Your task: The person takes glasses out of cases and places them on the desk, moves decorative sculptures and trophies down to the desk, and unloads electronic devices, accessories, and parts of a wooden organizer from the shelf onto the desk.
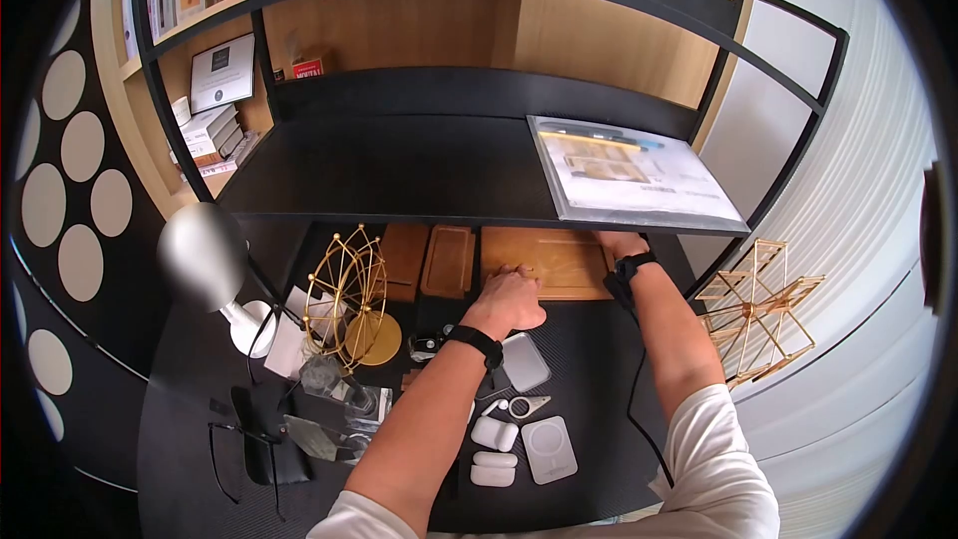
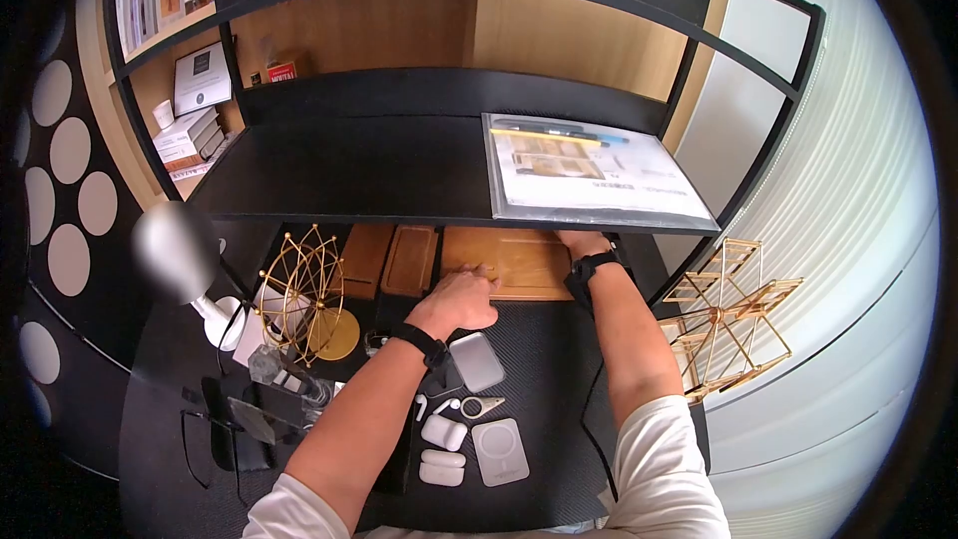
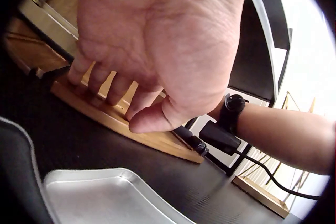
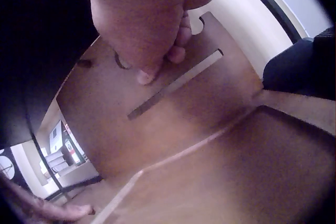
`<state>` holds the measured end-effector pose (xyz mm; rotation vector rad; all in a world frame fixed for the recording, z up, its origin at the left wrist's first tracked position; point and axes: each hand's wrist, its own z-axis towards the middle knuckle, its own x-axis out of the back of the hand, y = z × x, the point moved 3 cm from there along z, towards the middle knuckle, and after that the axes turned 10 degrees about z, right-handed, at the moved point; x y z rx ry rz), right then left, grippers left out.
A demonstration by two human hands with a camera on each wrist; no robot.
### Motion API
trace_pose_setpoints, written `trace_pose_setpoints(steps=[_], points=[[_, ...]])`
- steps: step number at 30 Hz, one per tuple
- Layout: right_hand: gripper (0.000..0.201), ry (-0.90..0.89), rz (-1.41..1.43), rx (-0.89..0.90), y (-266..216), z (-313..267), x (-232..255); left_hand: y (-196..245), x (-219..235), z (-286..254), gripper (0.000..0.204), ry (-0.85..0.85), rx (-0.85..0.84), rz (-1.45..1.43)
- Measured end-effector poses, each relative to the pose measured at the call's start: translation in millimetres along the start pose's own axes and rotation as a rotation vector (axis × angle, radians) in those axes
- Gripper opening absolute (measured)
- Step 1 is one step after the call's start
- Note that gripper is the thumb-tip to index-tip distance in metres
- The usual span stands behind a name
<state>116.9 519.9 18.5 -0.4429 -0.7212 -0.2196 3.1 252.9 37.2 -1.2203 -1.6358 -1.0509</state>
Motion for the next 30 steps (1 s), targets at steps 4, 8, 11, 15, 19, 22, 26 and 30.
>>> trace_pose_setpoints(steps=[4, 8, 11, 15, 19, 22, 26, 30], points=[[0.050, -0.015, -0.013, 0.002, -4, 0, 8, -2, -4, -3, 0.073, 0.036, 0.014, -0.025], [0.050, -0.035, -0.027, 0.009, -4, 22, 10, -1, -7, -1, 0.075, 0.029, 0.007, 0.004], [0.051, -0.050, -0.042, 0.008, -10, 19, 10, -2, -3, -2, 0.075, 0.042, 0.019, -0.006], [0.051, -0.068, -0.066, -0.019, -23, 10, 12, -3, -9, 0, 0.077, 0.008, 0.001, -0.025], [0.052, -0.072, -0.086, -0.044, -35, 0, 21, -2, -5, -3, 0.070, 0.149, 0.008, -0.034], [0.049, -0.271, -0.111, -0.328, -88, -5, 70, -12, 1, 3, 0.042, 0.174, 0.041, -0.344], [0.042, -0.582, -0.031, -0.475, -83, -30, 67, -16, 15, -20, 0.027, 0.603, 0.094, -0.378], [0.049, -0.656, 0.273, -0.377, -80, -49, 17, 8, 39, -82, 0.021, 0.758, 0.166, -0.216]])
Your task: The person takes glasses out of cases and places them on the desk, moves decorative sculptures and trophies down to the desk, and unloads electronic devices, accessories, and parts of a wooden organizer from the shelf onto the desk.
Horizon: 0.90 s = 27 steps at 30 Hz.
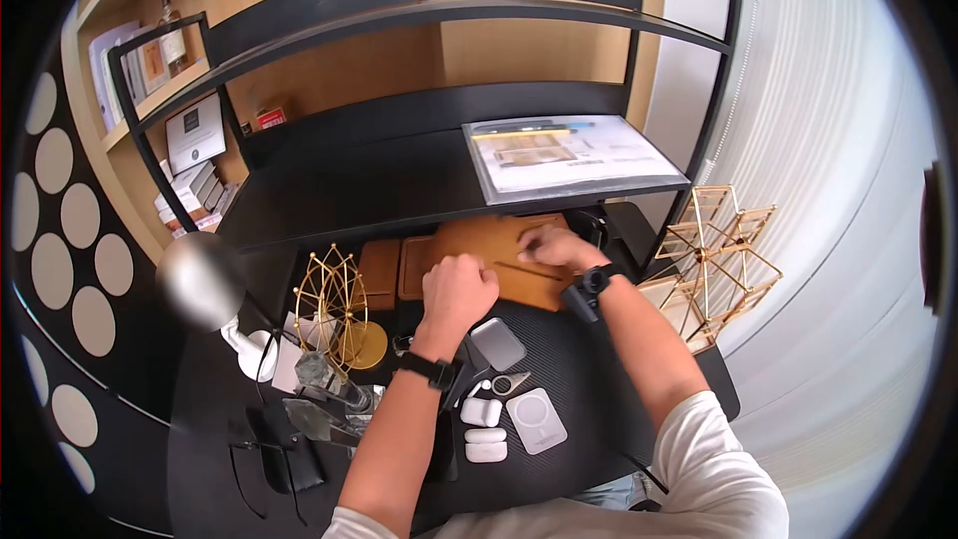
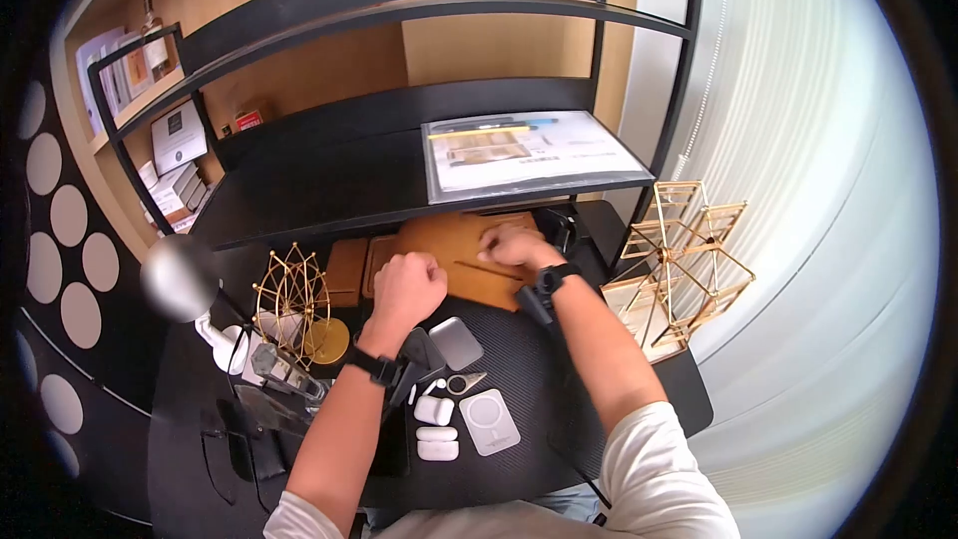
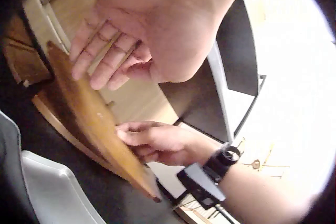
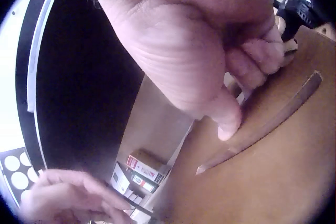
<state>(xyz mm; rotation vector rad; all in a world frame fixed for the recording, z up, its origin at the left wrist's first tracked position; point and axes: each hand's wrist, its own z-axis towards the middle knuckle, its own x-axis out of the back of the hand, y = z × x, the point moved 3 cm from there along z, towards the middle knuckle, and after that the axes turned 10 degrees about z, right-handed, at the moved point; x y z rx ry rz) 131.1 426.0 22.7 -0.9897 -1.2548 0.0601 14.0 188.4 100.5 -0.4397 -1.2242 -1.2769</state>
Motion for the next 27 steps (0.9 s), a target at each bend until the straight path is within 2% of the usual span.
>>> trace_pose_setpoints(steps=[2, 5, 7, 8, 9, 11, 15, 17, 18, 19, 20, 21, 22, 23, 25, 27], points=[[0.051, -0.014, 0.006, 0.054, -25, 7, -18, 13, 16, -20, 0.020, -0.018, -0.059, 0.031], [0.050, -0.048, 0.011, 0.042, -52, 20, -40, 22, 28, -46, 0.018, -0.078, -0.136, 0.079], [0.047, -0.040, -0.093, -0.086, -78, 10, -42, 18, 29, -62, 0.016, -0.068, -0.208, -0.020], [0.047, -0.046, -0.127, -0.105, -81, 12, -46, 14, 29, -69, 0.014, -0.004, -0.285, -0.076], [0.047, -0.042, -0.121, -0.105, -82, 12, -49, 9, 28, -75, 0.014, -0.007, -0.290, -0.070], [0.041, 0.062, -0.263, -0.099, -79, 12, -54, 0, 29, -84, 0.013, 0.015, -0.272, -0.234], [0.039, 0.042, -0.166, -0.078, -69, 2, -55, -16, 33, -93, 0.011, 0.033, -0.227, -0.375], [0.046, 0.078, -0.176, 0.054, -78, -15, -43, -21, 34, -96, 0.010, 0.040, -0.259, -0.394], [0.046, 0.079, -0.179, 0.050, -80, -21, -33, -23, 36, -99, 0.010, 0.052, -0.272, -0.413], [0.049, 0.131, -0.230, -0.052, -79, -28, -17, -24, 39, -103, 0.010, 0.062, -0.282, -0.432], [0.052, 0.181, -0.281, -0.152, -72, -35, -6, -25, 45, -107, 0.009, 0.032, -0.279, -0.439], [0.065, 0.453, -0.376, -0.110, -57, -43, 4, -28, 46, -109, 0.009, 0.030, -0.270, -0.444], [0.073, 0.447, -0.388, -0.288, -44, -46, 19, -32, 47, -112, 0.009, 0.024, -0.271, -0.450], [0.073, 0.558, -0.478, -0.309, -21, -50, 26, -35, 48, -116, 0.009, 0.016, -0.273, -0.455], [0.077, 0.521, -0.488, -0.422, 20, -53, 38, -34, 51, -118, 0.009, -0.004, -0.235, -0.486], [0.070, 0.464, -0.501, -0.454, 37, -60, 36, -32, 49, -115, 0.009, 0.026, -0.253, -0.515]])
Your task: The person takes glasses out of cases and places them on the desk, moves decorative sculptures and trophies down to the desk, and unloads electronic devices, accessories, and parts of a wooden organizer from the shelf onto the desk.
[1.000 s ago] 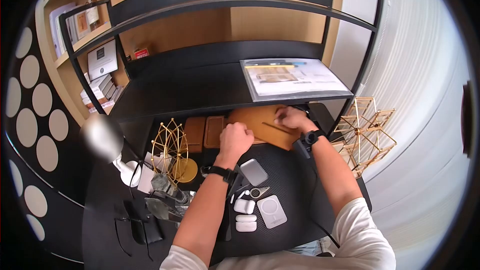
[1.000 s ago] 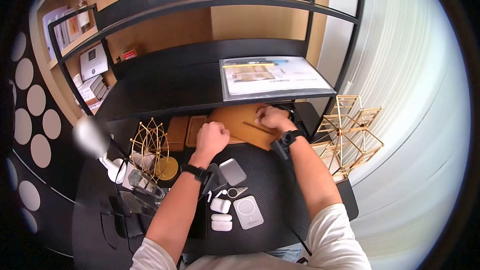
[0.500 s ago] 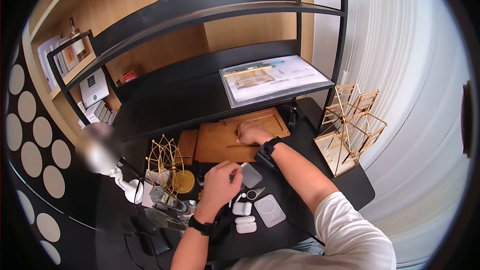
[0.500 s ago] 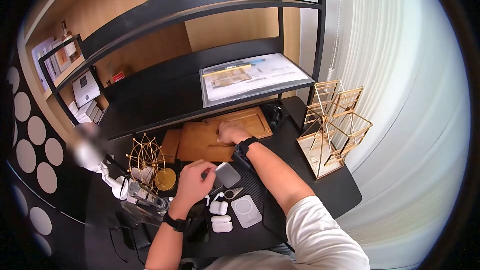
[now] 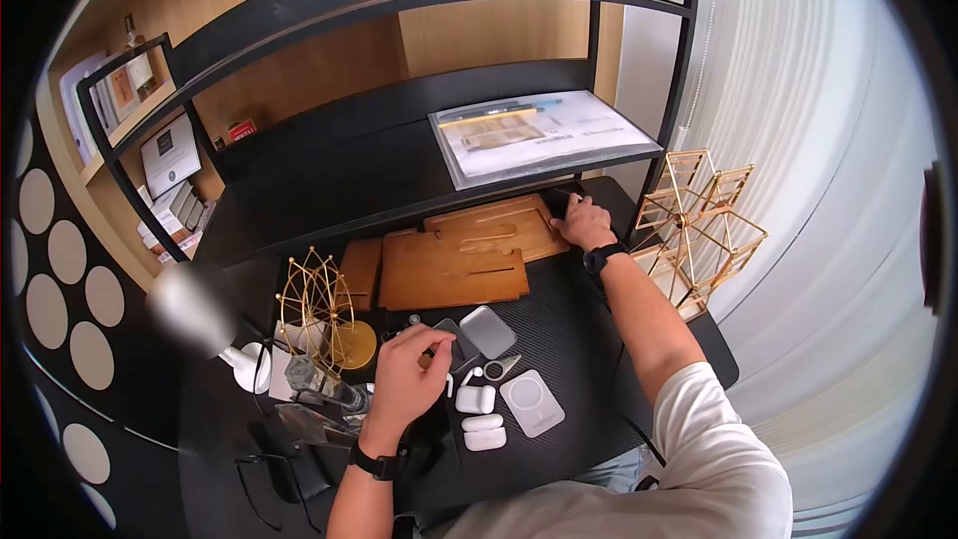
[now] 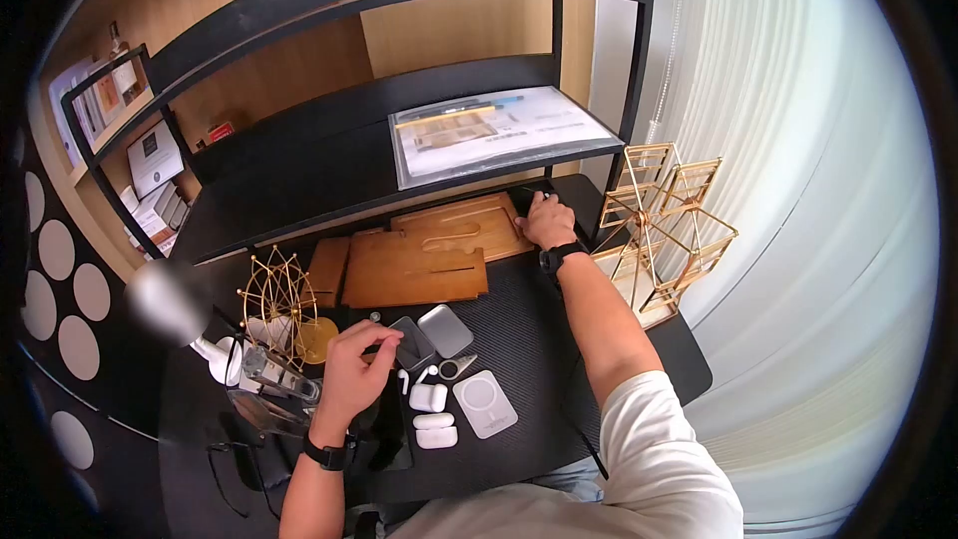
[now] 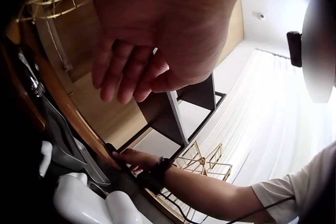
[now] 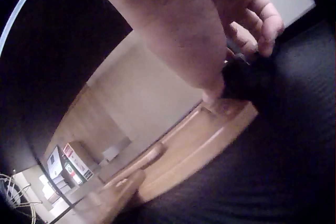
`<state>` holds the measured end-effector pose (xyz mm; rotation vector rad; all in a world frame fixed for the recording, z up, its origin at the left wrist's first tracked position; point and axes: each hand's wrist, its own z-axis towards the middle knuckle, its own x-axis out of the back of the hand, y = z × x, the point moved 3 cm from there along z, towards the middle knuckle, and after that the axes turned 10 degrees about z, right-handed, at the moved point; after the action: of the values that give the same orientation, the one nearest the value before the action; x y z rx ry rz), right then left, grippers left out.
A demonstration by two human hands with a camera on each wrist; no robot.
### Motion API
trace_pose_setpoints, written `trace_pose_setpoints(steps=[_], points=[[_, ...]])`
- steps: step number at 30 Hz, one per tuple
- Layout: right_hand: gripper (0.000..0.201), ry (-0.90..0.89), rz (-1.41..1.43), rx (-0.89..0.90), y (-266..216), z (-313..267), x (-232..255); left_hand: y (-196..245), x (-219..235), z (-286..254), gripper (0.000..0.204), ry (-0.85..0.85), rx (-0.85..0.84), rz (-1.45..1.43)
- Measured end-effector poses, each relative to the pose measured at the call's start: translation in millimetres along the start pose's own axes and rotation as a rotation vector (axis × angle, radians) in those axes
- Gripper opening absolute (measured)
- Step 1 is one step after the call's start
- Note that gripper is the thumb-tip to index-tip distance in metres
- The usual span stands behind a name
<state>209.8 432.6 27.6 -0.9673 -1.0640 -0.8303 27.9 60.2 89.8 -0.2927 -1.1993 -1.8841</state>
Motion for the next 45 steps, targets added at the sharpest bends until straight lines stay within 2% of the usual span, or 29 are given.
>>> trace_pose_setpoints(steps=[4, 6, 8, 11, 12, 14, 15, 17, 20, 21, 22, 24, 26, 28, 29, 30, 31, 32, 34, 36, 38, 40, 42, 45], points=[[0.066, -0.045, 0.135, -0.038, 10, 8, -10, 7, -12, 6, 0.009, -0.013, -0.012, -0.006], [0.056, 0.072, 0.238, -0.050, 14, 6, -5, 13, -18, 7, 0.012, -0.045, 0.052, -0.044], [0.057, 0.169, 0.322, -0.041, 12, -3, 13, 7, -25, 7, 0.018, -0.080, 0.070, -0.052], [0.057, 0.183, 0.396, 0.081, -2, -37, 47, -13, -47, 7, 0.038, -0.167, 0.256, -0.497], [0.056, 0.152, 0.451, 0.180, -12, -58, 65, -17, -54, 12, 0.046, -0.200, 0.323, -0.644], [0.053, 0.143, 0.522, 0.400, -36, -105, 98, -6, -56, 23, 0.049, -0.179, 0.590, -1.021], [0.051, 0.166, 0.537, 0.523, -46, -131, 109, 0, -58, 31, 0.049, -0.175, 0.600, -1.032], [0.051, 0.242, 0.452, 0.802, -58, -170, 114, 8, -68, 44, 0.054, -0.222, 0.747, -1.268], [0.048, 0.145, 0.162, 0.866, -70, -221, 124, 8, -92, 53, 0.054, -0.283, 0.724, -1.339], [0.046, 0.120, 0.129, 0.933, -68, -232, 128, 11, -100, 54, 0.058, -0.223, 0.756, -1.207], [0.044, 0.097, 0.094, 1.000, -66, -241, 132, 12, -107, 55, 0.060, -0.246, 0.793, -1.100], [0.039, 0.008, 0.110, 1.026, -60, -257, 135, 20, -117, 61, 0.055, -0.279, 0.741, -1.073], [0.037, -0.006, 0.185, 1.037, -53, -272, 137, 10, -137, 75, 0.037, -0.331, 0.636, -0.956], [0.036, -0.026, 0.208, 0.993, -40, -279, 134, 11, -148, 82, 0.035, -0.550, 0.485, -0.758], [0.035, -0.050, 0.237, 0.943, -30, -278, 132, 17, -149, 86, 0.042, -0.587, 0.384, -0.555], [0.034, -0.072, 0.267, 0.891, -19, -277, 131, 16, -151, 89, 0.042, -0.593, 0.377, -0.555], [0.030, -0.120, 0.258, 0.829, -8, -277, 134, 15, -150, 92, 0.046, -0.648, 0.277, -0.432], [0.030, -0.118, 0.256, 0.824, 2, -278, 135, 16, -150, 94, 0.051, -0.697, 0.179, -0.308], [0.027, -0.130, 0.197, 0.791, 18, -278, 133, 13, -154, 96, 0.056, -0.728, 0.163, -0.239], [0.027, -0.149, 0.146, 0.788, 22, -282, 131, 9, -167, 91, 0.053, -0.895, -0.051, -0.124], [0.033, -0.161, 0.127, 0.830, 20, -286, 126, 8, -179, 84, 0.051, -0.915, -0.099, -0.063], [0.036, -0.182, 0.137, 0.829, 15, -289, 118, 9, -187, 82, 0.051, -0.822, -0.213, 0.038], [0.035, -0.224, 0.096, 0.856, 10, -292, 109, 14, -187, 80, 0.054, -0.841, -0.161, 0.025], [0.037, -0.262, 0.200, 0.864, 6, -287, 108, 16, -189, 75, 0.059, -0.790, -0.285, 0.152]])
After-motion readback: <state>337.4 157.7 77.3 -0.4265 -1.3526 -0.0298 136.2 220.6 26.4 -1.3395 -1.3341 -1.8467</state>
